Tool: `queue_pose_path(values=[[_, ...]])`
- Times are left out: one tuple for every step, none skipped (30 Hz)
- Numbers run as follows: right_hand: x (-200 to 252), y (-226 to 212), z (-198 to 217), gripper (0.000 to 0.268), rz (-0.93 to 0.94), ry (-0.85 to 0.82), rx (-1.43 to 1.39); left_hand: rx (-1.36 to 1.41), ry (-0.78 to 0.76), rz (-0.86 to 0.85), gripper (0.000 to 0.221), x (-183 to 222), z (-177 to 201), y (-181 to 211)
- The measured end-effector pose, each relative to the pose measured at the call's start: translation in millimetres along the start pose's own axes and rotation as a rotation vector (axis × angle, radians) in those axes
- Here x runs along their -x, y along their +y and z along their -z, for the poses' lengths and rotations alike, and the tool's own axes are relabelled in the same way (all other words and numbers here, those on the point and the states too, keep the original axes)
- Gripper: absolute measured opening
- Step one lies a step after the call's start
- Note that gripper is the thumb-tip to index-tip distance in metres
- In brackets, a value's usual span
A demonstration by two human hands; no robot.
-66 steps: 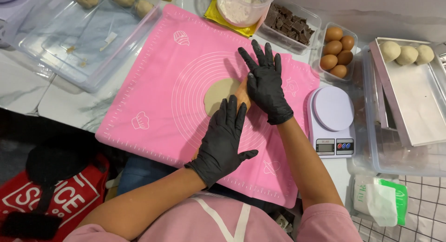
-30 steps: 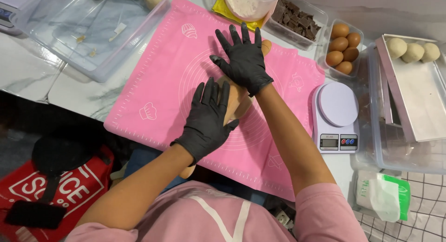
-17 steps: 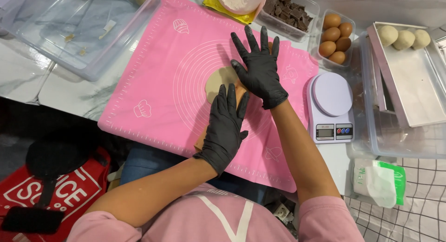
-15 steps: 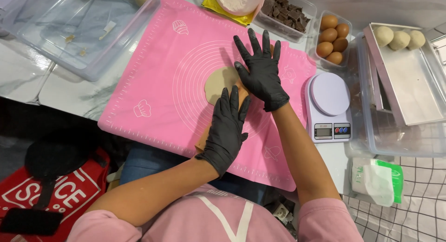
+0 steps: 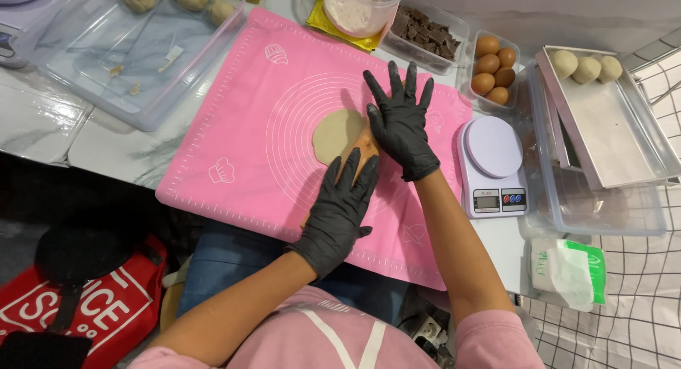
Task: Rolling out small dough balls with a rolling pin and filling them with chocolate before sealing them.
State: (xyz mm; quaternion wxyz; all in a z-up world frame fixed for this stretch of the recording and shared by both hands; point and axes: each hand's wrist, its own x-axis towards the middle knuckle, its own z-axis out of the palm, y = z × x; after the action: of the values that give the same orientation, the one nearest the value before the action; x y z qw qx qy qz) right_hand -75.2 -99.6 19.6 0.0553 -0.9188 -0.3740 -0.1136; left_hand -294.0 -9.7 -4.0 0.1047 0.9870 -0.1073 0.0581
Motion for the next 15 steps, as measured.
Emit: queue_pose_path(values=[[-7.4, -8.1, 2.1, 0.059, 0.023, 0.000, 0.022, 0.024, 0.069, -0.010, 0.107, 3.4, 2.7, -8.1], [-15.1, -16.2, 4.1, 0.063, 0.046, 0.000, 0.045, 0.048, 0.137, -0.020, 0.107, 6.4, 5.4, -16.6], [-24.0, -23.4, -0.3, 0.063, 0.048, 0.000, 0.045, 0.048, 0.138, -0.019, 0.107, 9.6, 11.5, -23.8], [-33.3, -30.8, -4.8, 0.059, 0.107, 0.092, 0.001, 0.053, 0.231, 0.018, 0.102, 12.7, 17.6, -31.3], [-44.3, -38.3, -9.2, 0.055, 0.171, 0.184, -0.044, 0.057, 0.326, 0.057, 0.097, 15.1, 23.8, -39.5], [-55.9, -44.6, -14.1, 0.055, 0.176, 0.185, -0.043, 0.056, 0.329, 0.061, 0.097, 16.3, 21.9, -51.1], [-67.4, -51.6, -19.6, 0.053, 0.206, 0.240, -0.065, 0.110, 0.322, 0.077, 0.088, 18.2, 19.7, -62.7], [-78.7, -58.9, -25.6, 0.051, 0.236, 0.294, -0.087, 0.165, 0.316, 0.093, 0.079, 20.4, 17.1, -74.5], [-91.0, -68.1, -31.3, 0.051, 0.244, 0.288, -0.090, 0.167, 0.315, 0.103, 0.079, 22.5, 25.8, -84.3], [-102.8, -77.5, -37.3, 0.047, 0.257, 0.295, -0.034, 0.337, 0.210, 0.140, 0.076, 24.9, 34.1, -94.1], [-113.4, -88.0, -43.6, 0.045, 0.269, 0.303, 0.020, 0.505, 0.102, 0.176, 0.073, 28.6, 42.7, -103.8], [-119.2, -95.2, -44.9, 0.045, 0.275, 0.297, 0.013, 0.507, 0.101, 0.186, 0.073, 30.4, 43.6, -109.5], [-125.7, -102.2, -45.3, 0.050, 0.234, 0.168, 0.101, 0.589, 0.074, 0.205, 0.071, 31.7, 45.2, -115.5], [-131.8, -109.4, -45.4, 0.055, 0.193, 0.038, 0.189, 0.671, 0.048, 0.223, 0.069, 33.3, 46.8, -121.3], [-133.7, -111.0, -47.3, 0.055, 0.199, 0.036, 0.186, 0.672, 0.050, 0.230, 0.069, 33.7, 34.5, -123.1]])
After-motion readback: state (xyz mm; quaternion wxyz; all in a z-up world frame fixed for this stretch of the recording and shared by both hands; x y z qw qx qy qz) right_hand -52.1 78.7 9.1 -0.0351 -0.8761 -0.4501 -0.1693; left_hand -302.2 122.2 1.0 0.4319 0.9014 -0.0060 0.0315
